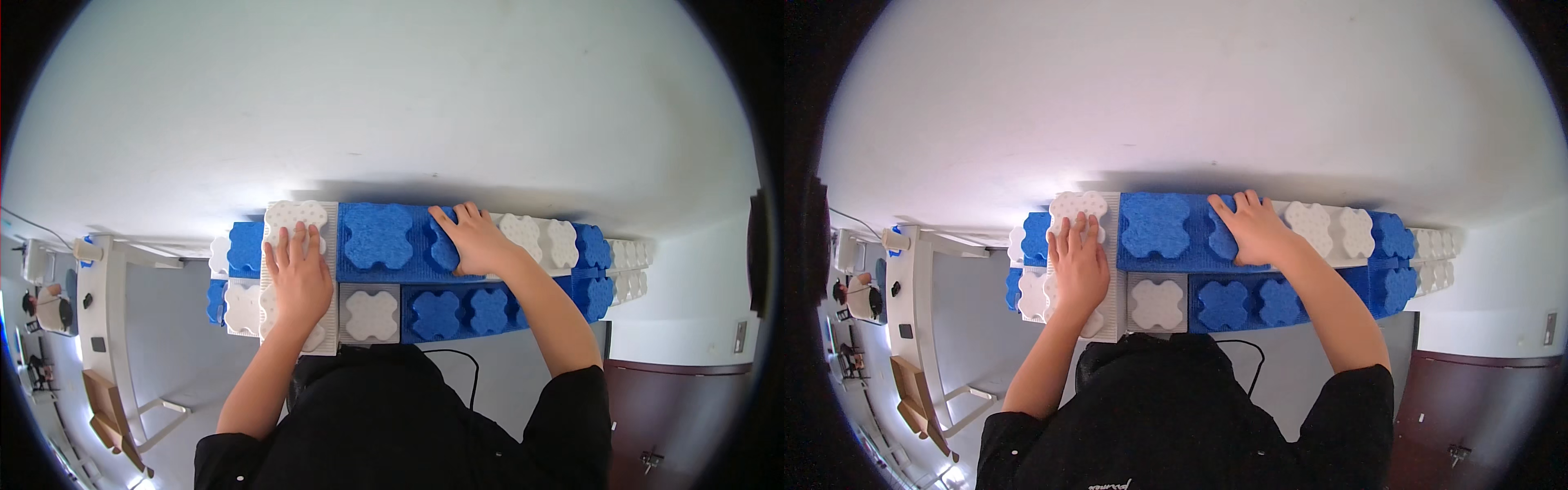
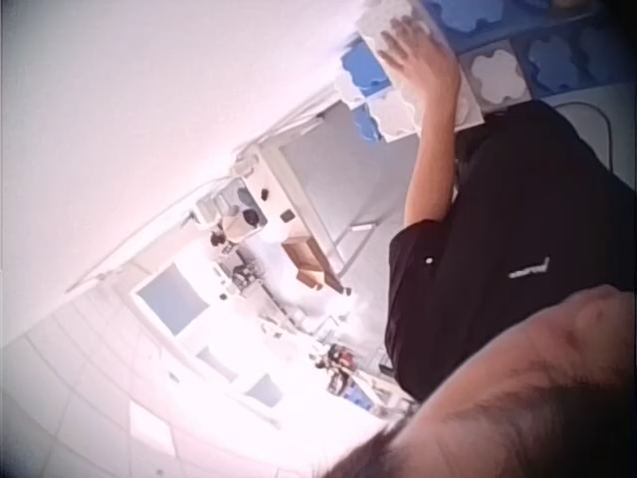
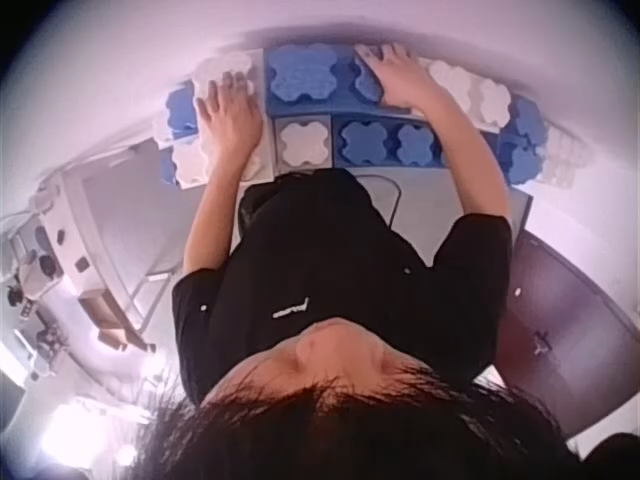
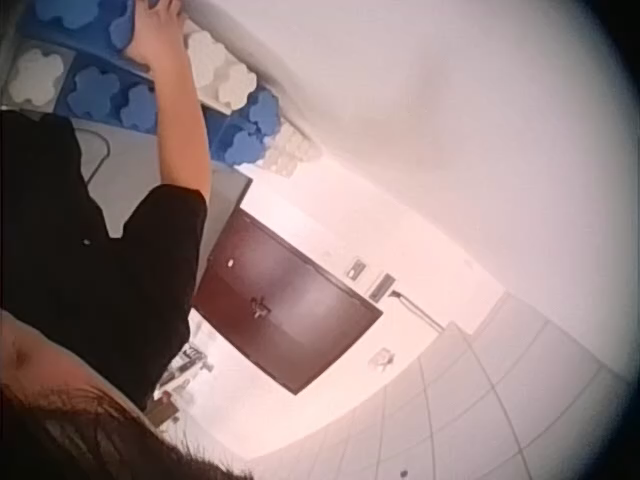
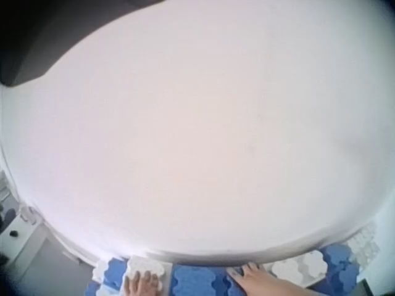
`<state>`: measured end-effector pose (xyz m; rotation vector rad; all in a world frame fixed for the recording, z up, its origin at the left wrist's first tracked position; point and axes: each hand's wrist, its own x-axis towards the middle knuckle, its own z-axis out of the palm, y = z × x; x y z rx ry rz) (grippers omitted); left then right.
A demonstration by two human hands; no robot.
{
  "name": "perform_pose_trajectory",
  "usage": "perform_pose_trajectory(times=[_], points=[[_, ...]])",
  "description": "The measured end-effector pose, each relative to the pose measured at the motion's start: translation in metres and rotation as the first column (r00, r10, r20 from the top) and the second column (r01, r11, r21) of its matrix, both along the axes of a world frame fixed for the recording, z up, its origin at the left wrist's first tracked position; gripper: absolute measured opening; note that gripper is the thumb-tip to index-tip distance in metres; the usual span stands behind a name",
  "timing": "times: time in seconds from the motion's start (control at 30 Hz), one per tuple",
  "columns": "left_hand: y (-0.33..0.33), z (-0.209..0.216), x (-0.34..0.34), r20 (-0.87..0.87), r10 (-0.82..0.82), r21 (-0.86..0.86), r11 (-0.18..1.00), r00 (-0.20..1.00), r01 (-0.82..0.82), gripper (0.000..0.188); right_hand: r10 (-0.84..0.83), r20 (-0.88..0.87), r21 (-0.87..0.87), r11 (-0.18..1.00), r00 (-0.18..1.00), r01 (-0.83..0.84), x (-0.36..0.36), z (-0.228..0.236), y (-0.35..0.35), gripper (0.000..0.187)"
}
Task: Stack and arrange large interlocking blue and white foam blocks into a wall structure.
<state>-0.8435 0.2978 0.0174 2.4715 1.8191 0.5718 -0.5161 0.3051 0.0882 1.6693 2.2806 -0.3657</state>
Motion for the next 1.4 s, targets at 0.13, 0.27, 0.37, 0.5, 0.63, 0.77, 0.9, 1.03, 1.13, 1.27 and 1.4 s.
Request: perform_pose_trajectory(times=[0.13, 0.27, 0.37, 0.5, 0.63, 0.77, 0.9, 1.03, 1.13, 1.27, 1.4], points=[[0.0, -0.001, -0.002, 0.021, -0.001, -0.011, 1.0, 1.0, 0.002, 0.053, -0.003, -0.137, 0.051, 0.999, 0.991, 0.01, 0.012, -0.007, -0.002, 0.121], [0.0, -0.001, -0.004, 0.08, -0.026, 0.002, 1.0, 0.996, 0.026, 0.052, -0.065, -0.097, 0.022, 0.997, 0.993, 0.067, 0.004, -0.004, -0.009, 0.125], [0.0, -0.003, -0.005, 0.047, -0.01, -0.001, 1.0, 0.999, 0.011, 0.052, -0.039, 0.004, 0.027, 0.999, 0.999, 0.039, -0.03, 0.012, -0.003, 0.13], [0.0, -0.001, 0.0, 0.035, -0.021, 0.006, 1.0, 0.999, 0.021, 0.053, 0.124, -0.261, 0.255, 0.965, 0.957, -0.055, -0.082, -0.018, 0.015, 0.133], [-0.001, 0.002, 0.0, 0.04, -0.013, 0.0, 1.0, 0.999, 0.013, 0.053, 0.017, -0.173, 0.07, 0.998, 0.985, -0.005, -0.109, -0.02, 0.032, 0.129], [0.001, -0.001, 0.0, 0.061, -0.006, -0.007, 1.0, 0.998, 0.007, 0.052, -0.004, -0.126, 0.006, 1.0, 0.992, 0.005, -0.115, -0.008, 0.035, 0.127], [-0.001, 0.002, -0.001, 0.083, -0.009, -0.005, 1.0, 0.996, 0.01, 0.052, -0.005, -0.05, -0.004, 1.0, 0.999, 0.005, -0.121, -0.003, 0.037, 0.125], [-0.001, 0.004, 0.002, 0.068, -0.003, -0.011, 1.0, 0.998, 0.004, 0.053, -0.027, 0.074, 0.026, 0.999, 0.997, 0.025, -0.137, -0.006, 0.033, 0.124], [0.0, 0.002, 0.001, 0.069, -0.001, -0.013, 1.0, 0.998, 0.002, 0.054, -0.042, 0.137, 0.04, 0.999, 0.99, 0.037, -0.138, -0.005, 0.034, 0.122], [-0.001, 0.0, -0.002, 0.083, -0.006, -0.009, 1.0, 0.997, 0.007, 0.054, 0.028, -0.021, -0.013, 0.999, 0.999, -0.029, -0.124, 0.015, 0.038, 0.122], [0.0, 0.001, 0.001, 0.074, -0.018, -0.006, 1.0, 0.997, 0.019, 0.054, -0.02, 0.074, -0.041, 0.999, 0.997, 0.023, -0.133, 0.012, 0.04, 0.122]])
